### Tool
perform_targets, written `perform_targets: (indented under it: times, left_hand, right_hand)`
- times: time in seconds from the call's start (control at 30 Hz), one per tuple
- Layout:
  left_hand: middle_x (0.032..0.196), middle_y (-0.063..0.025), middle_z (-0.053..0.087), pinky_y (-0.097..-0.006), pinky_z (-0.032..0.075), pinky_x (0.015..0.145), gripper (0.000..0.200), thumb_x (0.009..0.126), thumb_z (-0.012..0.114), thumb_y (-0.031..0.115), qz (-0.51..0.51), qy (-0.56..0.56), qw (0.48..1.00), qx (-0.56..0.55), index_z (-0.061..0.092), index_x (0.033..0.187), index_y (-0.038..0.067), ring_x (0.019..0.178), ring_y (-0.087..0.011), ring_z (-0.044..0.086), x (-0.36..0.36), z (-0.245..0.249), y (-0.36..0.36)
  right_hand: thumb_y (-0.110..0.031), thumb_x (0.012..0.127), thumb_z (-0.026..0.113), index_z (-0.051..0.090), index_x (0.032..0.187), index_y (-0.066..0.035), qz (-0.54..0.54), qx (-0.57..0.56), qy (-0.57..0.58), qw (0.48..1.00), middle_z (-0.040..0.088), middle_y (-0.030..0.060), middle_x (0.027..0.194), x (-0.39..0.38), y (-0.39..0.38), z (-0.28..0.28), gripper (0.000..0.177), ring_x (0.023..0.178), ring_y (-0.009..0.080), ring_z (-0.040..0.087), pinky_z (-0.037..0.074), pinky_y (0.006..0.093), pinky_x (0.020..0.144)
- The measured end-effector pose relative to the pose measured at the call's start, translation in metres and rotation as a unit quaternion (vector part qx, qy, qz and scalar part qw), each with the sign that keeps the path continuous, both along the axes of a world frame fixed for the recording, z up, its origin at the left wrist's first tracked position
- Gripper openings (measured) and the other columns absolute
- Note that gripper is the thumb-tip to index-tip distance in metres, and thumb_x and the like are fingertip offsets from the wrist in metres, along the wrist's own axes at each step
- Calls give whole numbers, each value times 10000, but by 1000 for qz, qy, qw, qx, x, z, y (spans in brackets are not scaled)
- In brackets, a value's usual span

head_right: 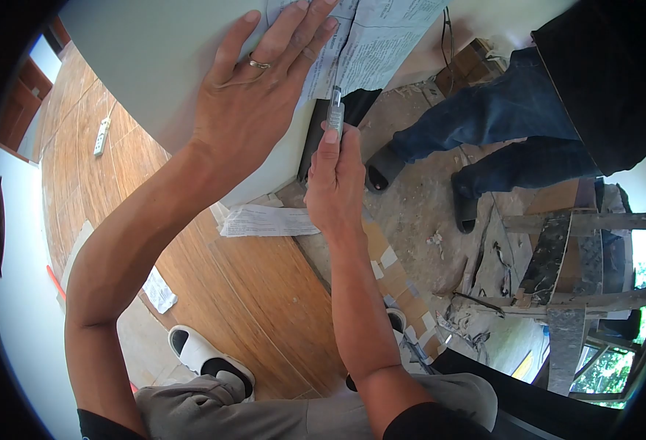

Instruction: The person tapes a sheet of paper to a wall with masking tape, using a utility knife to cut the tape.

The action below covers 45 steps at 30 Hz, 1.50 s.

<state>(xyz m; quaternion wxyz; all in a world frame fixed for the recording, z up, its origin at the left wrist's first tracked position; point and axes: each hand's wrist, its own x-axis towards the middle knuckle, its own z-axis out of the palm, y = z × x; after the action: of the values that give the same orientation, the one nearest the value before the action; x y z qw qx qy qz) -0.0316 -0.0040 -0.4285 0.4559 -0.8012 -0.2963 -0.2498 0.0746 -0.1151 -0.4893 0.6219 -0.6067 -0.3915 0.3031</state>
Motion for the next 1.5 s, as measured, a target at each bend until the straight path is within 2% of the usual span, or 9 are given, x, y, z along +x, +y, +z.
perform_targets:
  times: [0.23,0.3,0.4,0.83,1.13,1.3,1.43,1.5]
  left_hand:
    - [1690,-93,282,-486,-9,1256,656,1009,403,378,7,29,999,-23,432,1560,23,1547,-263,138,-4,10,-7]
    - [1692,-98,274,-490,-23,1258,667,1009,406,388,42,67,996,-50,421,1566,22,1554,-267,125,-6,15,-13]
    - [1691,-98,277,-489,-27,1258,671,1010,407,394,8,13,1000,-3,420,1566,19,1557,-267,118,1,0,1]
    - [1703,-146,219,-516,-24,1246,652,1036,379,338,44,71,996,-18,361,1583,-16,1561,-308,79,-9,18,-15]
    - [1707,-142,208,-498,-12,1250,647,1029,395,323,30,62,997,-35,371,1577,-18,1559,-298,86,-8,17,-13]
    - [1709,-136,209,-478,5,1253,649,1027,398,325,42,75,995,-48,367,1582,-11,1560,-299,87,-11,21,-20]
    - [1709,-139,207,-479,6,1252,646,1028,396,322,26,48,998,-43,365,1583,-8,1560,-296,87,-6,14,-12]
    - [1710,-140,205,-471,10,1252,651,1026,398,319,29,61,997,-45,359,1585,-11,1560,-290,88,-7,16,-13]
  right_hand:
    - [-497,1109,396,531,1235,-16,0,-9,9,1000,441,-34,695,1,-2,-12,515,597,57,426,387,249,513]
    - [-498,1110,396,531,1228,-19,5,-11,16,1000,438,-33,697,1,-3,-12,511,598,53,422,384,246,512]
    - [-484,1113,398,531,1221,-23,6,-28,33,999,438,-34,707,-1,-5,-9,492,599,50,416,375,242,513]
    - [-457,1117,401,537,1181,-22,9,-12,11,1000,448,-30,726,1,-5,-39,460,626,50,424,373,240,542]
    - [-444,1122,391,535,1211,-19,10,1,11,1000,447,-26,698,4,-3,-32,457,589,44,422,378,240,494]
    - [-481,1113,383,522,1236,-17,15,-17,3,1000,446,-24,692,6,-3,-32,500,535,47,413,385,247,430]
    - [-503,1110,371,522,1247,-16,10,-26,-6,1000,445,-18,680,8,-2,-36,528,539,52,424,392,246,438]
    - [-563,1100,346,510,1305,-13,31,-26,-28,999,486,6,754,11,-2,-42,609,579,77,492,451,251,459]
